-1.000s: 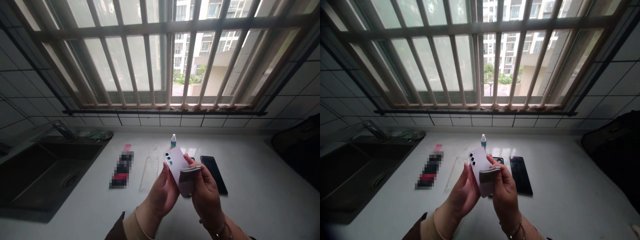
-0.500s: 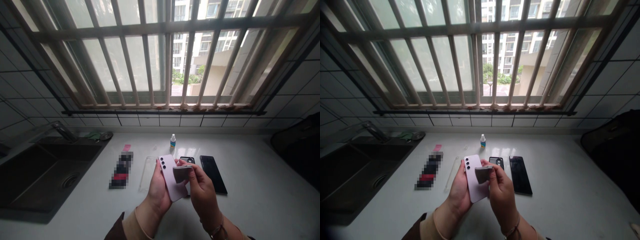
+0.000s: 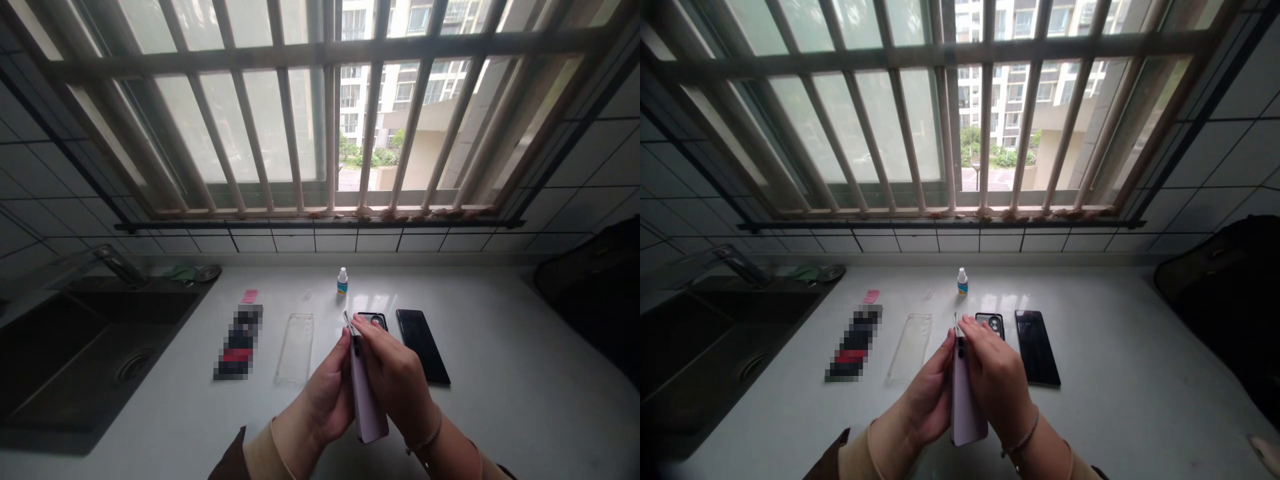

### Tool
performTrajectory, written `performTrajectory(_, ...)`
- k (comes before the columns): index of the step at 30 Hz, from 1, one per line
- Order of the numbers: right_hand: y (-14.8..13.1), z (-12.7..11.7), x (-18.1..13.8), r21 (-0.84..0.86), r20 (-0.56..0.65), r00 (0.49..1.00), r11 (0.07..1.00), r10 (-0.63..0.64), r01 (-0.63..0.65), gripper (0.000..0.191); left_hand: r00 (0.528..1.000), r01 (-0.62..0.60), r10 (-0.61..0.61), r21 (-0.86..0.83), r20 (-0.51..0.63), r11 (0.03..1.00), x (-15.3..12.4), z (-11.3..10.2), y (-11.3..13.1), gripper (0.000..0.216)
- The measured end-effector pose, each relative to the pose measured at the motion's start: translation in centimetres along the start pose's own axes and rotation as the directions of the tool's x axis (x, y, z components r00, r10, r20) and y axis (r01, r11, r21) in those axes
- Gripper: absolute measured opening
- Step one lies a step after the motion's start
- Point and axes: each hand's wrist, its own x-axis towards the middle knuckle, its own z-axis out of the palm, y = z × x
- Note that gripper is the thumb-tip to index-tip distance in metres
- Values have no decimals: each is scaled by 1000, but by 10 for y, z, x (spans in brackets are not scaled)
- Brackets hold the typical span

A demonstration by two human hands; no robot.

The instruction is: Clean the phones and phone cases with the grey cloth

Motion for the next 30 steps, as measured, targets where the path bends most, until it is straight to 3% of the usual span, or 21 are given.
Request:
performTrajectory(5,2,3,-1,-8,68,988,990,-142,143,42,997,-47,42,-72,-60,996,3,0,5,57)
performTrajectory(11,1,5,-1,50,183,941,959,-285,280,39,963,-10,-28,-142,-268,990,5,1,22,82)
performTrajectory(16,-7,5,-3,110,223,905,931,-363,347,40,944,-70,6,-182,-330,981,8,-4,33,78)
performTrajectory(25,-26,0,-5,203,301,846,897,-440,394,28,902,-142,130,1,-411,990,11,-10,47,75)
performTrajectory(30,-30,-6,-5,275,366,828,900,-424,339,32,843,-245,254,81,-475,966,8,-9,49,71)
